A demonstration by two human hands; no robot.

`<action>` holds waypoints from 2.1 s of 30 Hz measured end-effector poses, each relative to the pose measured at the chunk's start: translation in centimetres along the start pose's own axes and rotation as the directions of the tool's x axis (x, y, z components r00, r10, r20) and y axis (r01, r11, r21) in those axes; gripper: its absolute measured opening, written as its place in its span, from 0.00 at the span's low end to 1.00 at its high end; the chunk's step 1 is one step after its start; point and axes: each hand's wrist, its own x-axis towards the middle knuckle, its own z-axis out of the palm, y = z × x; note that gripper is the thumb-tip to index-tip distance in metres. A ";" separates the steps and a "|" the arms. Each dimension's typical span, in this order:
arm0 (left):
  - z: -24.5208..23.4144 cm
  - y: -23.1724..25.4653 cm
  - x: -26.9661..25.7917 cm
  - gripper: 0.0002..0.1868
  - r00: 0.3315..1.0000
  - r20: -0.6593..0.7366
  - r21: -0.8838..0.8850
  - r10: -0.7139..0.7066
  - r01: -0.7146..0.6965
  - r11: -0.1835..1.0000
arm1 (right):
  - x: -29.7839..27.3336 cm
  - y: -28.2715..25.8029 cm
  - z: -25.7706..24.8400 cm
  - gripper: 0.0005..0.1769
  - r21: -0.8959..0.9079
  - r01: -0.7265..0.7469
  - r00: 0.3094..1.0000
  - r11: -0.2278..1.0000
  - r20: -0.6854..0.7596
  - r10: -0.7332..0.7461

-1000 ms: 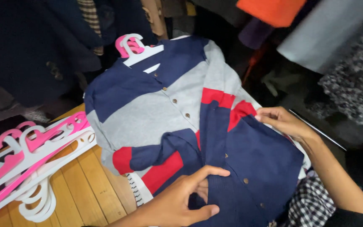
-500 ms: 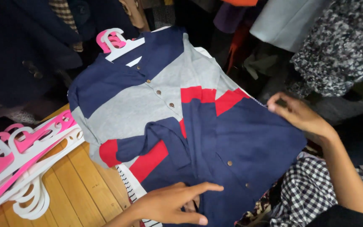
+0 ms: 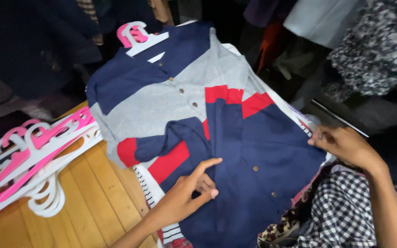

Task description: Buttoning a multicolored cardigan on a table in preparation for hanging or display.

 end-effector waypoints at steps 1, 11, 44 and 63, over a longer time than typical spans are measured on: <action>0.0 0.4 -0.3 0.33 0.999 -0.035 -0.034 -0.026 0.025 0.999 | -0.1 -1.0 0.0 0.13 -0.028 0.040 0.999 0.999 0.020 -0.039; 0.0 -1.8 -3.5 0.24 0.976 -0.218 0.030 -0.023 0.031 0.999 | -1.6 3.7 3.2 0.32 0.288 -0.022 0.996 0.957 0.088 -0.004; 15.5 -6.7 -0.9 0.39 0.879 0.285 0.911 0.381 -0.372 0.178 | -7.5 -3.4 11.8 0.09 0.491 0.507 0.659 0.708 -0.750 0.048; 14.9 -5.8 -0.7 0.37 0.911 0.345 0.908 0.227 -0.385 0.163 | -5.9 2.0 12.4 0.10 0.699 0.470 0.407 0.539 -0.713 0.570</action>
